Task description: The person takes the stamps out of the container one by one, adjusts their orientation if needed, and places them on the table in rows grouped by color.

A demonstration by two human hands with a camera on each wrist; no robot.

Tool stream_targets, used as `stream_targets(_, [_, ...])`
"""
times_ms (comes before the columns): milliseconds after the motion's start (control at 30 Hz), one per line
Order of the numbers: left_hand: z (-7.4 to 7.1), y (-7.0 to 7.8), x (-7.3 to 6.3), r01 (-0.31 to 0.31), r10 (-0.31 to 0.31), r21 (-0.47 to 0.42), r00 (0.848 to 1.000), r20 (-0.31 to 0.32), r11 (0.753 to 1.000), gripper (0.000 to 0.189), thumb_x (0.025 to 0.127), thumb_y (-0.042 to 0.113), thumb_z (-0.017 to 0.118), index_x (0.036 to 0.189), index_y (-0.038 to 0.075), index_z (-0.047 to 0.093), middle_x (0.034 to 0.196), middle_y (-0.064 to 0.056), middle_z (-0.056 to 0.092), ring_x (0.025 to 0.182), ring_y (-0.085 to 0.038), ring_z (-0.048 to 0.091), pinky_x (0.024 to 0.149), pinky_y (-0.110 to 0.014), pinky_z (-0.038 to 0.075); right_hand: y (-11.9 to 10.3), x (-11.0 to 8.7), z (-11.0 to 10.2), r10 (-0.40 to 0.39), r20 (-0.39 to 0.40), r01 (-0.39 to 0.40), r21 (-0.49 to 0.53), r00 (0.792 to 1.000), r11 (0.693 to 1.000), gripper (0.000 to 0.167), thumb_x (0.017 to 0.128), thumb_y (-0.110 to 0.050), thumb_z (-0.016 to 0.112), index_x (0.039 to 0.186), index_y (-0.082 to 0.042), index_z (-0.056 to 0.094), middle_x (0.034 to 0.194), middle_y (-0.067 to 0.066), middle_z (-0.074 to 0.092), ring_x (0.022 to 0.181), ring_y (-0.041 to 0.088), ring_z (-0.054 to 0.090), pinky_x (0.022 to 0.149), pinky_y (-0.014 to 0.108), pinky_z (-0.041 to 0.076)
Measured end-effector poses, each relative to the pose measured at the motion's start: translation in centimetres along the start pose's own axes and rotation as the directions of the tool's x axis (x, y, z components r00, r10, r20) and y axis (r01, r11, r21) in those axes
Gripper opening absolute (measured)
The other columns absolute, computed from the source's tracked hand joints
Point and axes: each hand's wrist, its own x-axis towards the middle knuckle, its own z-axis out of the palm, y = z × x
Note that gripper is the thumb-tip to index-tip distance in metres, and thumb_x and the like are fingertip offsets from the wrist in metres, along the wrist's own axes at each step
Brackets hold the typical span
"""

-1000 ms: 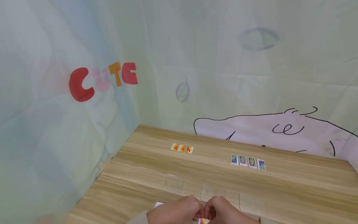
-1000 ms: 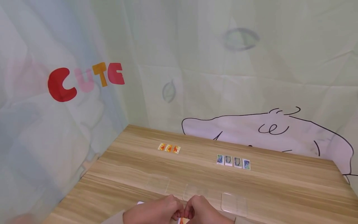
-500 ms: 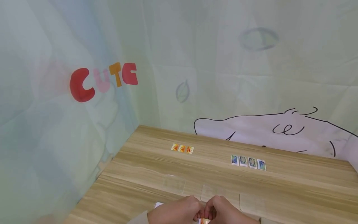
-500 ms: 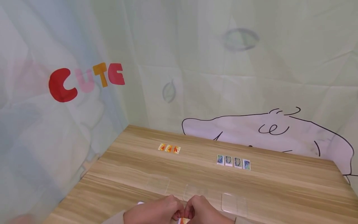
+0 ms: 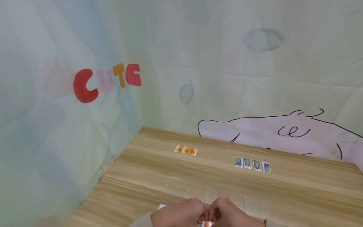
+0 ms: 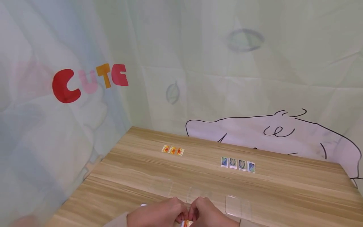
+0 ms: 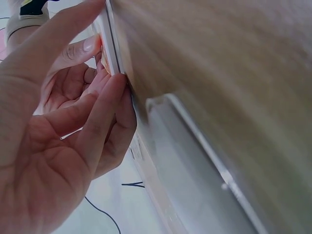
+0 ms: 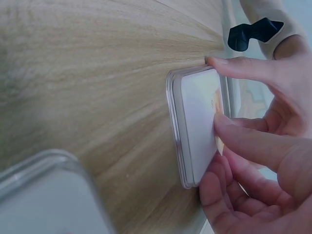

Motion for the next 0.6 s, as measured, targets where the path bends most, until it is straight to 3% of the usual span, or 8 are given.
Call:
stream_targets(267, [-0.02,0.00,0.06,0.002,-0.002,-0.017,1.000,0.004,1.000,0.013,0.083,0.014,0.076,0.080,0.017,0.063,0.064,0.019,0.052,0.056,0.016,0.035,0.050,-0.006,0.037,-0.09,0.00,-0.18,-0.020,0.014,0.020,-0.019,1.000,1.000,0.014,0.072,0.011,0.077,0.073,0.002,0.066,0.066,-0.003,0.062,0.057,0.004,0.053,0.051,0.017,0.043])
stream_targets(600, [-0.34,0.52,0.09,0.039,-0.039,-0.033,0.999,0.012,0.999,0.019,0.082,0.016,0.076,0.071,0.016,0.061,0.058,0.019,0.034,0.050,0.011,0.025,0.044,-0.010,0.027,-0.21,-0.13,-0.07,-0.032,0.007,0.032,-0.055,0.999,0.998,0.015,0.073,0.015,0.073,0.072,0.003,0.065,0.067,-0.004,0.062,0.058,0.003,0.052,0.052,0.017,0.044])
